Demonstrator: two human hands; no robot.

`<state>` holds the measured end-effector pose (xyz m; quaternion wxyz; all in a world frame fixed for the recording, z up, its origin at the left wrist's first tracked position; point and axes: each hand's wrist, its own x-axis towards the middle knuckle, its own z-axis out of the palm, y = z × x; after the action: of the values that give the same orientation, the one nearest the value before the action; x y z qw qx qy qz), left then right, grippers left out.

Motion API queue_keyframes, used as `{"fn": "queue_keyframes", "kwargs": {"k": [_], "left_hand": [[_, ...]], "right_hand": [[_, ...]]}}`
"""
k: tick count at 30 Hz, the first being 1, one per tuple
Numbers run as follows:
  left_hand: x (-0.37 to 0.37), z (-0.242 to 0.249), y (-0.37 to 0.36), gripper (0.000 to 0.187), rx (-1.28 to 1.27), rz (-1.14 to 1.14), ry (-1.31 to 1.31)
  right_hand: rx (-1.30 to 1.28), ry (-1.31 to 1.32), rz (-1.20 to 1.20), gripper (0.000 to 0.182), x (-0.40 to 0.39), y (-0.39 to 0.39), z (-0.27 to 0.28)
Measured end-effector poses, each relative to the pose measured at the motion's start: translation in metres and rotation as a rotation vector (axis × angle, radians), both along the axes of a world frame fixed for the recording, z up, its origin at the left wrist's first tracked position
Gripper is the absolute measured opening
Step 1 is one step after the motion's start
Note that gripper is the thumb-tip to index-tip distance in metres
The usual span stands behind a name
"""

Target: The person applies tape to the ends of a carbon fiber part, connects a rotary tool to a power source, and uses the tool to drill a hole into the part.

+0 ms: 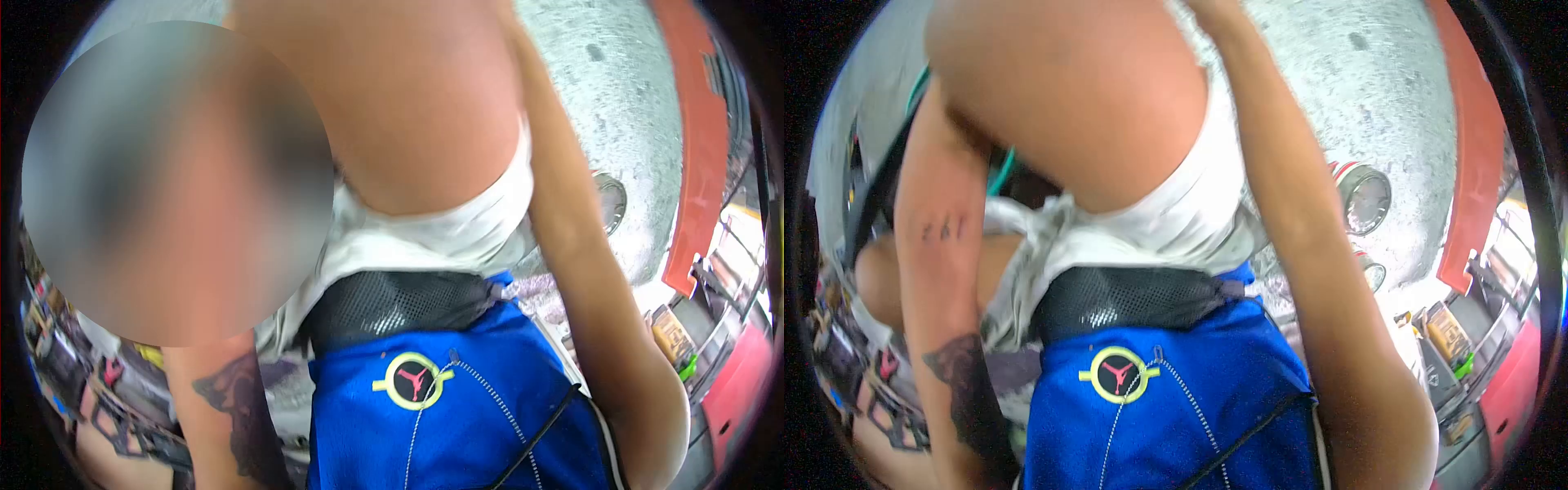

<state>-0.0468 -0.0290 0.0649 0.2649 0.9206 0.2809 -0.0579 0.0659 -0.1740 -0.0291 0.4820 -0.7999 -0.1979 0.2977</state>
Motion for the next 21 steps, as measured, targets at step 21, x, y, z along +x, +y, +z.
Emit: {"fn": "queue_keyframes", "kwargs": {"k": [21], "left_hand": [[0.021, -0.066, 0.060, 0.038, -0.591, -0.287, -0.216]], "right_hand": [[0.186, -0.087, -0.066, 0.062, 0.009, 0.007, -0.009]]}}
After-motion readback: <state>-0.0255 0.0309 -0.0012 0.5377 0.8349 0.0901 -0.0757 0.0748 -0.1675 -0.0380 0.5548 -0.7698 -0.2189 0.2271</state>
